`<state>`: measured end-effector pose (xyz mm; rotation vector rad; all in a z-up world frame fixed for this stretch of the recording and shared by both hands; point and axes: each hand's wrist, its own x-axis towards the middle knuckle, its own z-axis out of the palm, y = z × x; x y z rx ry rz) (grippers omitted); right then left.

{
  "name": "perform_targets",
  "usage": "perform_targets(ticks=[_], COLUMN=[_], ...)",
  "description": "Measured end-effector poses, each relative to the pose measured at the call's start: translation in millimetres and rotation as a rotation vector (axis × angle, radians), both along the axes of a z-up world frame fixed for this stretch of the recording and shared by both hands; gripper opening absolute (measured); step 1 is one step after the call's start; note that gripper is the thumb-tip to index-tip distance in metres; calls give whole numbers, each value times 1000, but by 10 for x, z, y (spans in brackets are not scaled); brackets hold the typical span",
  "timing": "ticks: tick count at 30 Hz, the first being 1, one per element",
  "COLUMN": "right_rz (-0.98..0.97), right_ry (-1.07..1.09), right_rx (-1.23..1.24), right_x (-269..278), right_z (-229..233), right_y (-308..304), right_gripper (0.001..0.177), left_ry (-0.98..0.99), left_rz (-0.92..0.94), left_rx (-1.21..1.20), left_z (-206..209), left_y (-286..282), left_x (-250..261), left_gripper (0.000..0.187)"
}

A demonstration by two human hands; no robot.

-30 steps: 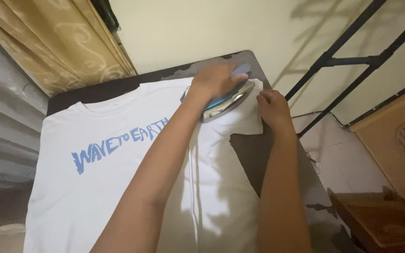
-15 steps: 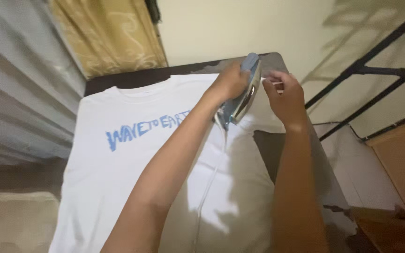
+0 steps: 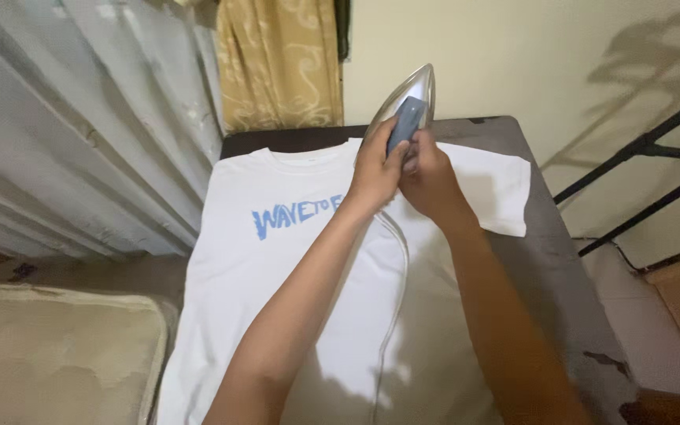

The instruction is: The person irons a white t-shirt laid flat on a table. They use a handheld iron to smooth the front and sleeves, moving the iron back and forth while holding the fabric with the other hand.

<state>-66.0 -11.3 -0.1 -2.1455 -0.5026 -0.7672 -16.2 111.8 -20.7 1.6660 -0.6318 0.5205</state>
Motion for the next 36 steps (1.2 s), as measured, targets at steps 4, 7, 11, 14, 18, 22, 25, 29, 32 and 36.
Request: perform_targets(ticks=[4,7,11,14,18,22,25,29,32,36], right_rz=[49,102,17,15,-21,64,37,-47,-52,-24], right_ry=[-46,-143,84,194,238,100,104,197,252,220], right_rx=[3,16,38,78,159,169,156,176,223,224], right_x=[90,95,-7,-56,-96,-216,-348,-471,-512,-577], right_z=[-80,-162,-341,-497,-677,-785,-847,-966,-1049,-1134], right_y=[288,556,753,801,845,819,746,649,570,520], right_gripper=[39,31,30,28,35,46,46,44,45,44], left_ry=[76,78,55,86,-86,13,40,90,86,101], left_rz=[12,35,119,84,88,87,185,399,457,456], left_rx=[-38,-77,-72,-60,-25,68,277,683,782,826], left_z=[-6,-105,-270,-374,-430,-460,-542,-723,-866,-975], left_y=[339,571,757,853,921,1043,1207,1421,1433,1450], left_x=[-73,-183,-379,-528,-634,-738,-852,-919,-937,-965], left_gripper=[46,43,41,38,35,42,50,54,59,59])
